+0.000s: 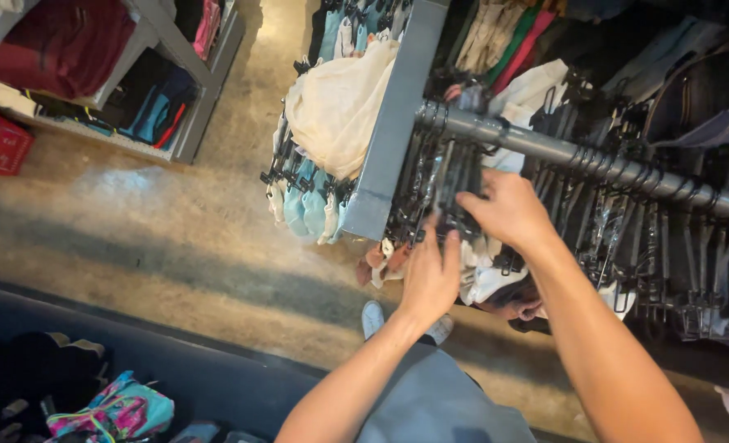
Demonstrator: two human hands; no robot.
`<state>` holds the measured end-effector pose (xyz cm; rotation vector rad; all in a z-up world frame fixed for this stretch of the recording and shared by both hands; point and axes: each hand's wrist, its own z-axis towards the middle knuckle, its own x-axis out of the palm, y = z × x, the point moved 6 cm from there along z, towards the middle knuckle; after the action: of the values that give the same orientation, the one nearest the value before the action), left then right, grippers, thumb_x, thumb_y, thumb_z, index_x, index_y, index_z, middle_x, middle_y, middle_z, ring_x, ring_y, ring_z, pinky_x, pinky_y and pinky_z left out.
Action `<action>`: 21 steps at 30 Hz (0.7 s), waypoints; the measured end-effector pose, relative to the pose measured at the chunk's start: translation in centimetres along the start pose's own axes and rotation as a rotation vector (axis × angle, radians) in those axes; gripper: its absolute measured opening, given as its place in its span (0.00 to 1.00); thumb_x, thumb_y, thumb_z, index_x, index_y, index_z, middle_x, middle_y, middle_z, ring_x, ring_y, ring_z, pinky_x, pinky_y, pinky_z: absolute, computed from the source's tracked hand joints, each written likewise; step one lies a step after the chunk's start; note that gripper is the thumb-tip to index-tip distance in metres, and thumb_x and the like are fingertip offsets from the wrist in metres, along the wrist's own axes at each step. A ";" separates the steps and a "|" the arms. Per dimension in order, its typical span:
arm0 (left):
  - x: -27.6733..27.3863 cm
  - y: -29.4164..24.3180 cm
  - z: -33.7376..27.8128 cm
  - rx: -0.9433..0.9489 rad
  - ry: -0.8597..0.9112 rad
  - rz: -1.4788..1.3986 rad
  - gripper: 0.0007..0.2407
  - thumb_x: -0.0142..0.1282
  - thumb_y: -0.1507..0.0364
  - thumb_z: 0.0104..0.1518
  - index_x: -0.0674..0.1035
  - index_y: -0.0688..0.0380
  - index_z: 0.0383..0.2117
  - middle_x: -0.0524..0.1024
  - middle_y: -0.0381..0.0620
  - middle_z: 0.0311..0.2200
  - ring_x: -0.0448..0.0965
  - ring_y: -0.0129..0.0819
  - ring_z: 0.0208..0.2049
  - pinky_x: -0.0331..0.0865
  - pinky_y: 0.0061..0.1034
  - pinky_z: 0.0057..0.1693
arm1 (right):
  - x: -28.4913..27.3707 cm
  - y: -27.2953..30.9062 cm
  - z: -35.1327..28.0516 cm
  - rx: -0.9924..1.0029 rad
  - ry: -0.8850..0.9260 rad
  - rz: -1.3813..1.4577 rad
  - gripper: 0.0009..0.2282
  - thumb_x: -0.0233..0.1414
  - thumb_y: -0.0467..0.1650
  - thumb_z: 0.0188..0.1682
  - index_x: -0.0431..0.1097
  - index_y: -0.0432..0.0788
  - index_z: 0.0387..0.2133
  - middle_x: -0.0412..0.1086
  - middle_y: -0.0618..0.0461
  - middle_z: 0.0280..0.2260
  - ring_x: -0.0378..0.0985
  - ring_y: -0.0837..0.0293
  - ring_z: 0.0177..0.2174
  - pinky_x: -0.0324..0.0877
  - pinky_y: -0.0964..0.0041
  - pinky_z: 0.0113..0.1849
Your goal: Organizing and hanging various items of clothing on a retail rack.
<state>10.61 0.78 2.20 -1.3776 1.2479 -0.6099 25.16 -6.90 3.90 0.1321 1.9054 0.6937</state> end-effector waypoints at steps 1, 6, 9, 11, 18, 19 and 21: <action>-1.0 -1.3 -0.8 -0.011 -0.016 -0.057 0.24 0.31 0.64 0.69 0.60 0.76 0.64 0.73 0.85 0.48 0.73 0.77 0.52 0.62 0.61 0.60 | 0.5 0.2 0.3 -0.003 -0.001 0.008 0.13 0.61 0.41 0.40 0.79 0.51 0.37 0.78 0.46 0.29 0.81 0.41 0.40 0.73 0.48 0.42; -0.3 1.0 -0.9 0.132 -0.174 0.163 0.24 0.36 0.64 0.69 0.61 0.70 0.67 0.78 0.78 0.39 0.80 0.70 0.46 0.70 0.56 0.52 | -0.9 0.7 -1.6 0.025 -0.026 0.075 0.13 0.56 0.41 0.46 0.77 0.46 0.37 0.78 0.42 0.31 0.81 0.42 0.33 0.76 0.48 0.33; 0.4 1.8 -0.7 0.202 -0.300 0.204 0.22 0.37 0.66 0.69 0.64 0.64 0.67 0.80 0.75 0.35 0.81 0.66 0.43 0.72 0.53 0.49 | -2.3 0.1 -3.3 0.034 -0.071 -0.098 0.17 0.50 0.43 0.53 0.73 0.48 0.48 0.77 0.36 0.35 0.78 0.35 0.43 0.72 0.37 0.43; 0.9 2.4 -0.5 0.227 -0.364 0.194 0.21 0.38 0.67 0.69 0.65 0.61 0.67 0.80 0.74 0.34 0.82 0.65 0.42 0.73 0.52 0.48 | -3.0 -0.2 -4.2 0.070 -0.087 -0.153 0.21 0.48 0.42 0.54 0.70 0.48 0.57 0.77 0.33 0.38 0.77 0.34 0.46 0.71 0.36 0.46; 1.5 3.9 -0.4 0.236 -0.450 0.237 0.19 0.40 0.64 0.69 0.70 0.49 0.65 0.82 0.62 0.32 0.84 0.56 0.40 0.76 0.44 0.46 | -0.8 -0.9 -2.7 0.046 -0.161 -0.252 0.25 0.41 0.36 0.57 0.59 0.32 0.64 0.73 0.22 0.43 0.77 0.25 0.44 0.72 0.31 0.46; 1.5 4.0 -0.3 0.231 -0.450 0.271 0.19 0.40 0.62 0.69 0.70 0.45 0.65 0.83 0.58 0.32 0.84 0.53 0.39 0.76 0.42 0.46 | -0.5 -0.2 -2.6 0.045 -0.164 -0.260 0.26 0.40 0.34 0.57 0.55 0.30 0.65 0.72 0.22 0.44 0.76 0.24 0.45 0.71 0.31 0.46; 0.9 3.1 -0.5 0.208 -0.410 0.247 0.20 0.40 0.60 0.69 0.69 0.45 0.66 0.82 0.57 0.29 0.85 0.54 0.37 0.76 0.43 0.44 | -0.1 -0.9 -1.9 0.043 -0.151 -0.216 0.26 0.41 0.35 0.56 0.55 0.29 0.65 0.72 0.22 0.46 0.75 0.23 0.45 0.71 0.30 0.47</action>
<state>9.42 0.33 -0.80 -1.0856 0.9714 -0.2583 23.73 -8.51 4.08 0.0052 1.7585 0.4831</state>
